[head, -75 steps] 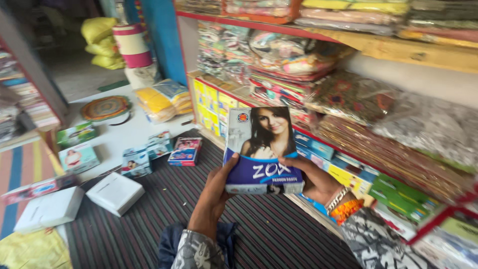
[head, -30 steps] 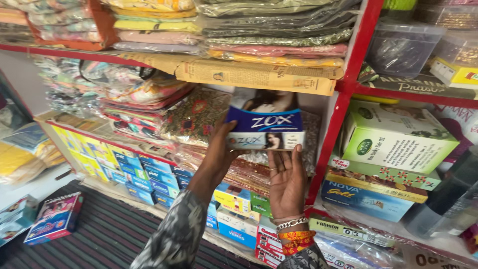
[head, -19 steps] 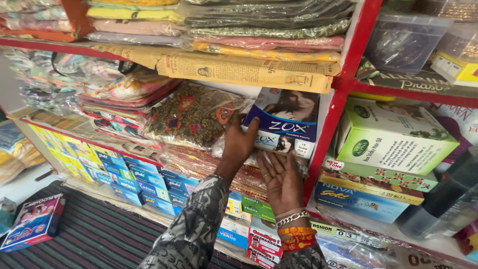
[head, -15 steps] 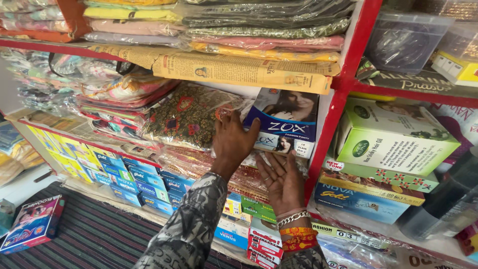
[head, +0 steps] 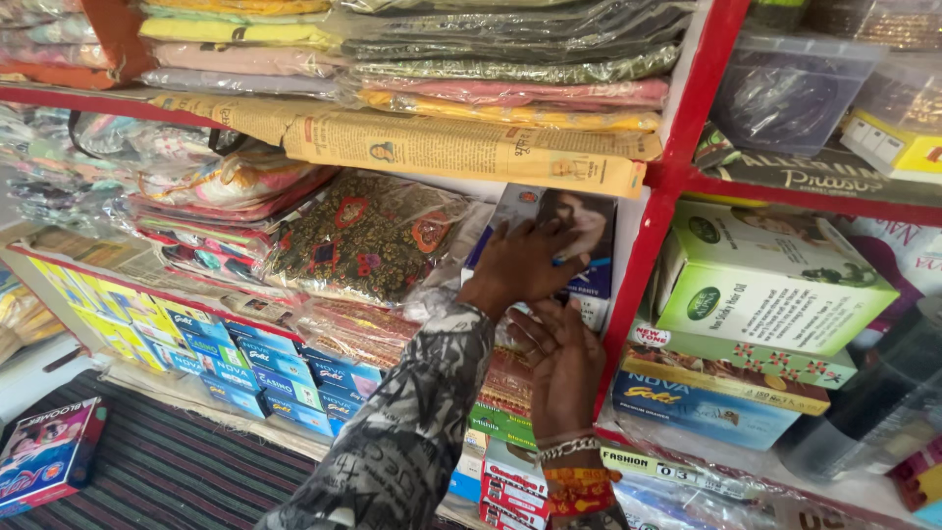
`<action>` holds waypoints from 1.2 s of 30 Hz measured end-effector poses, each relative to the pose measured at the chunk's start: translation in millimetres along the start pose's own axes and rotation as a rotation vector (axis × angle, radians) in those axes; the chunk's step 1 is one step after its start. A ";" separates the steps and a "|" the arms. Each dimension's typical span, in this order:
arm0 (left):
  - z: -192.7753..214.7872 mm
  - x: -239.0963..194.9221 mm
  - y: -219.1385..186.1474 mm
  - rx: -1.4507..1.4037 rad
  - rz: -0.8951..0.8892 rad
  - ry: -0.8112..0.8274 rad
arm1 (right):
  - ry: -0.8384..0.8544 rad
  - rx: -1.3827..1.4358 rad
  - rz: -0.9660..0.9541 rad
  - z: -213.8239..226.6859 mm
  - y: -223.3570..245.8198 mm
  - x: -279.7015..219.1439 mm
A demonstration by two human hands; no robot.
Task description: The person sits on the floor in a shop and organizes clothing items. They wipe a box with a cloth, place it on a shelf, open another box, and place packaged garments into it.
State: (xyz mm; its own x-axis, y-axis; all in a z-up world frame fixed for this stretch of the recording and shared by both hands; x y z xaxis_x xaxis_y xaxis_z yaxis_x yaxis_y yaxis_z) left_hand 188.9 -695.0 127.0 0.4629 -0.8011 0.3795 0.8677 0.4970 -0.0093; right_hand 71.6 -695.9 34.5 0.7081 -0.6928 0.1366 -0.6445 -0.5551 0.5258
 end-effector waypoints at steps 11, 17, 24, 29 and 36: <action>-21.0 12.0 5.5 -0.021 -0.018 0.096 | 0.096 0.082 -0.022 1.3 -8.0 4.2; 17.8 3.1 35.2 -0.476 -0.105 -0.159 | 0.077 0.072 0.030 -7.9 -7.2 -0.3; -1.0 -4.5 35.7 -0.164 0.050 -0.074 | 0.042 0.082 0.033 -15.6 -5.1 -0.7; -6.3 1.6 46.1 -0.226 -0.037 -0.098 | 0.098 0.092 0.028 -23.0 -5.4 -3.6; 23.1 1.5 77.8 -0.508 0.041 -0.160 | 0.098 0.099 0.067 -27.5 -3.3 -7.3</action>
State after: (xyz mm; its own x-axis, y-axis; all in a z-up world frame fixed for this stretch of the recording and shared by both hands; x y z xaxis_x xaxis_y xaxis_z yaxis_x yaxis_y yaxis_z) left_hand 253.0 -649.8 148.2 0.4993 -0.7035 0.5057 0.8463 0.2708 -0.4588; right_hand 76.5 -676.3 54.9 0.6841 -0.6842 0.2529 -0.7133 -0.5551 0.4279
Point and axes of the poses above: each hand's wrist, its own x-axis towards the middle knuckle, its own z-axis out of the back of the hand, y = z × x, the point moved 7 cm from there along x, towards the middle knuckle, and after that the axes turned 10 degrees about x, right-handed, at the moved point
